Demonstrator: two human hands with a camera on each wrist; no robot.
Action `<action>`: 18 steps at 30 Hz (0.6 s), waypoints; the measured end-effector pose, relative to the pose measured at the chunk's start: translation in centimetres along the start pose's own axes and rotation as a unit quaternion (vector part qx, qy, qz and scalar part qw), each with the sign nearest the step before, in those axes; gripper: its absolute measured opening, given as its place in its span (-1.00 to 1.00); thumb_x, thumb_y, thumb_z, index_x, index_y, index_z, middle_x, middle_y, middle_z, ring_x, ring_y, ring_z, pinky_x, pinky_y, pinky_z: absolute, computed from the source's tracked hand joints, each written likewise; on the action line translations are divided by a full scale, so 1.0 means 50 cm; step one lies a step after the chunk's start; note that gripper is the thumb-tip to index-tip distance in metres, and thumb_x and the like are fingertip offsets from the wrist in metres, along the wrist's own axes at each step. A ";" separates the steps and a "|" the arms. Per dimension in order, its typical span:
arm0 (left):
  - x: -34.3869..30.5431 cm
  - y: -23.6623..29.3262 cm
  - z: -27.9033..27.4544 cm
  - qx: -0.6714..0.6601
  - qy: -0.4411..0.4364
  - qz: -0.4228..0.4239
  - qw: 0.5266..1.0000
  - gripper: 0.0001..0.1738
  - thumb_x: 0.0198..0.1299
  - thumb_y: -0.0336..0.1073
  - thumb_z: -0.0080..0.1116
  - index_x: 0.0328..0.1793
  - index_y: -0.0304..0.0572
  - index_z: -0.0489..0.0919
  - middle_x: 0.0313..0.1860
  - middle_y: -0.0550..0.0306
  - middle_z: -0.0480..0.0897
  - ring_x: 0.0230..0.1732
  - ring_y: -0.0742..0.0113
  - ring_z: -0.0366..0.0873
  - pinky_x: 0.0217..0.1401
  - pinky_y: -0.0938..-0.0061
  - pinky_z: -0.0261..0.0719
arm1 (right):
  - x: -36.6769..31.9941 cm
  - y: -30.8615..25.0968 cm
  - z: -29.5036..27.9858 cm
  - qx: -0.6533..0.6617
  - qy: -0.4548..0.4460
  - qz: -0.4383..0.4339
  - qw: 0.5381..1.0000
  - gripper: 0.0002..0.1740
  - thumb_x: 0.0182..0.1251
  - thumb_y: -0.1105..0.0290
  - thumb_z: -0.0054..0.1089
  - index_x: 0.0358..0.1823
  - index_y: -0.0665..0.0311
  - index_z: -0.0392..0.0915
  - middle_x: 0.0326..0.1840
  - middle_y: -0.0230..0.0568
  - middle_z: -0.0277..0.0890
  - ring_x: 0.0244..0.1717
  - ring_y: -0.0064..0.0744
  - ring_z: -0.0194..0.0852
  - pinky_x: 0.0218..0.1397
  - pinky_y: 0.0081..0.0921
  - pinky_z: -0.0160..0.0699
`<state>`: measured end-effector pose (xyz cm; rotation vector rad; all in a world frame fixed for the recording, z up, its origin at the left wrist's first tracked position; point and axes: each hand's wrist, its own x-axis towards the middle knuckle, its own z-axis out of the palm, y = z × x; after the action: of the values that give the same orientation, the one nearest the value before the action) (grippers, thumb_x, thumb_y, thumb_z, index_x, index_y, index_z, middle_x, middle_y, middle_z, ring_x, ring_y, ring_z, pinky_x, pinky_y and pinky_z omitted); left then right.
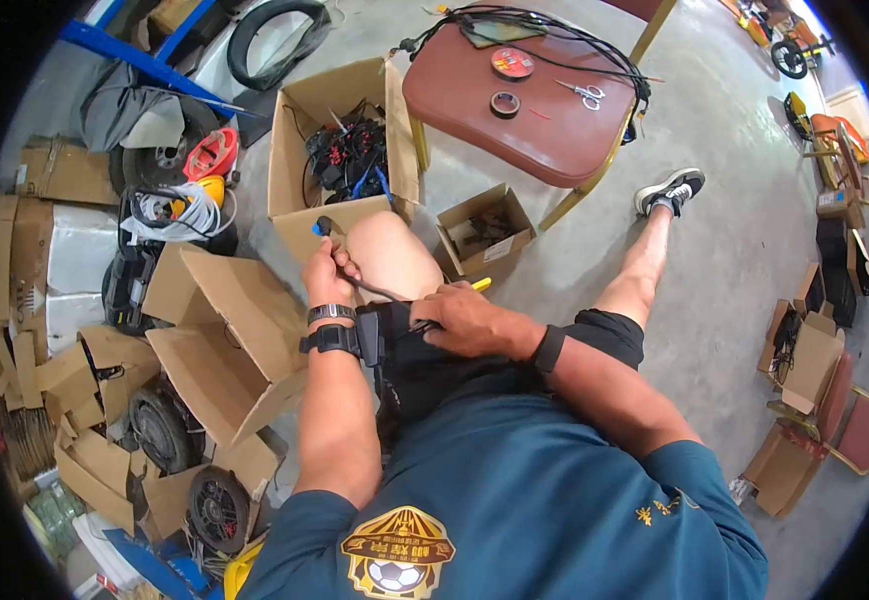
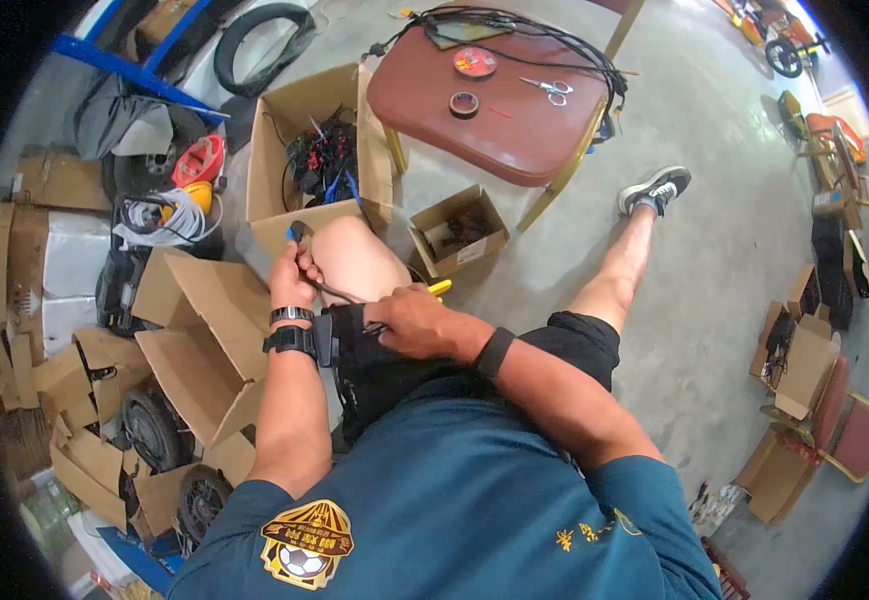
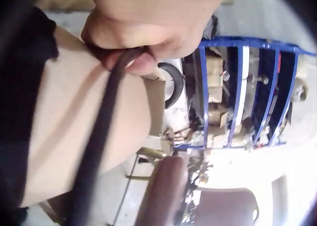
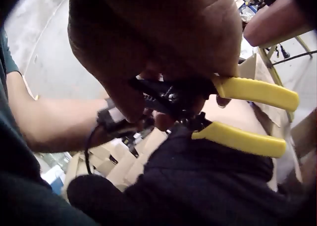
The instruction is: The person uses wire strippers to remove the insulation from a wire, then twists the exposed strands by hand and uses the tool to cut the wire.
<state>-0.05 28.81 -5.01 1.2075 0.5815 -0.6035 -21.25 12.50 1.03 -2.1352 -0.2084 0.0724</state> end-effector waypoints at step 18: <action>0.052 -0.034 0.010 0.102 0.225 0.235 0.940 -0.85 0.07 -0.48 0.07 -0.50 -0.46 0.52 -0.50 0.05 0.59 -0.45 0.18 0.57 -0.41 0.14 0.49 | -0.050 -0.090 -0.030 0.053 -0.047 0.034 0.997 -0.76 0.13 0.28 0.30 -0.20 0.15 0.53 -0.29 -0.20 0.55 -0.09 -0.06 0.47 0.14 -0.17 0.31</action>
<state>0.65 27.62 -7.84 1.6334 0.5889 0.0283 -24.05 13.19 5.54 -2.0344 -0.1835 0.2204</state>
